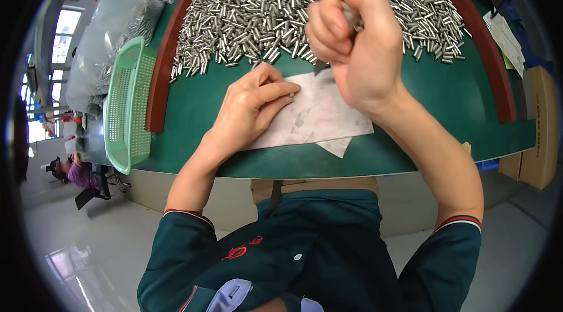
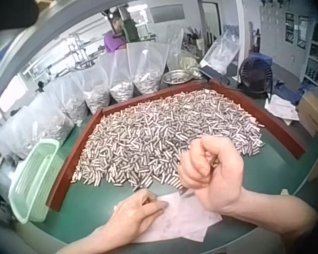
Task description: Inspecting and deburring small metal pins at a factory workbench.
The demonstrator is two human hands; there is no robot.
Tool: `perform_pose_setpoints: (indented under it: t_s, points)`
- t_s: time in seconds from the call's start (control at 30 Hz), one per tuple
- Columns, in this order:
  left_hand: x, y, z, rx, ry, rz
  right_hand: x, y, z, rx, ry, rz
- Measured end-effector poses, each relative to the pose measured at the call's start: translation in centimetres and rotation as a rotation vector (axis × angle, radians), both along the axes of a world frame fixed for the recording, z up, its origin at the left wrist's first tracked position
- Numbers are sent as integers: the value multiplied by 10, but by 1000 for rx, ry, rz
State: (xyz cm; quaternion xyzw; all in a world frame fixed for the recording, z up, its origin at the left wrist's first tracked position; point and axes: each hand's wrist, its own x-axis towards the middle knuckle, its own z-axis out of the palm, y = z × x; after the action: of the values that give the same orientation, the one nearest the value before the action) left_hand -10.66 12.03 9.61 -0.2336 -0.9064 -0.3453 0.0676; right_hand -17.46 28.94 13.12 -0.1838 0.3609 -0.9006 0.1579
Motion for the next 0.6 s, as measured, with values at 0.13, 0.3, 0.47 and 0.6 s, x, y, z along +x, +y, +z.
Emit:
perform_pose_setpoints:
  t_s: [0.13, 0.3, 0.47, 0.6]
  points:
    - [2, 1, 1, 13, -12, 73, -3, -8, 16, 130, 33, -24]
    - [4, 1, 0, 17, 3, 126, 8, -25, 1, 176, -66, -123]
    - [4, -1, 0, 24, -40, 169, 12, -22, -16, 121, -189, -130]
    - [3, 1, -1, -16, -57, 180, 14, -23, -20, 75, -204, -70]
